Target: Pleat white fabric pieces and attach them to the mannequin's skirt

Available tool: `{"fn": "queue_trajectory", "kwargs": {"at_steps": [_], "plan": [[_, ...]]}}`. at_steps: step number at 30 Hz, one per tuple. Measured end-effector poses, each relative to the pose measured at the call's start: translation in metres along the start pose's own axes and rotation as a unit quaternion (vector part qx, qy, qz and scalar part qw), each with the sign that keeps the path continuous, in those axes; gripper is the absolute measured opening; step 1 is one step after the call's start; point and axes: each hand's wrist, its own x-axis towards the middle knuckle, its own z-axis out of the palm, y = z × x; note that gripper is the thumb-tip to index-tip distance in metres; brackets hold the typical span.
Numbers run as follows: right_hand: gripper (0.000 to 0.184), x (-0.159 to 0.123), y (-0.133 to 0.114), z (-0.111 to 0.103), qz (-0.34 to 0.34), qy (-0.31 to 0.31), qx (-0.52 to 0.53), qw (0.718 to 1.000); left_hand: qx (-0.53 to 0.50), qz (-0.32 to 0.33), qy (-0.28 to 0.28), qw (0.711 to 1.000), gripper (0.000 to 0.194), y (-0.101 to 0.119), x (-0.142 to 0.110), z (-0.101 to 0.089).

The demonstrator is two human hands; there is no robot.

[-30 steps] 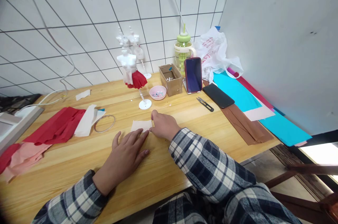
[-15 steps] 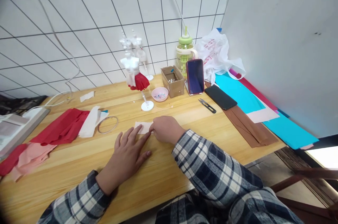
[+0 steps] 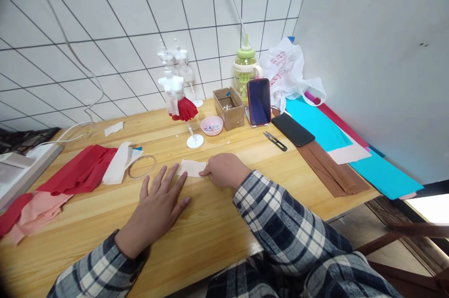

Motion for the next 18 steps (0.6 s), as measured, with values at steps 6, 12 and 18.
{"fn": "queue_trajectory", "kwargs": {"at_steps": [6, 12, 18], "plan": [[0.035, 0.002, 0.007, 0.003, 0.0, 0.004, 0.017, 1.0, -0.009, -0.033, 0.006, 0.999, 0.051, -0.008, 0.004, -0.001], [0.036, 0.003, 0.012, 0.005, -0.001, 0.015, 0.035, 0.999, -0.012, -0.035, -0.025, 0.999, 0.05, -0.009, 0.003, 0.003], [0.025, 0.006, 0.004, 0.009, -0.022, 0.124, 0.096, 0.987, -0.081, -0.041, 0.075, 0.993, 0.04, -0.021, 0.017, -0.008]]}}
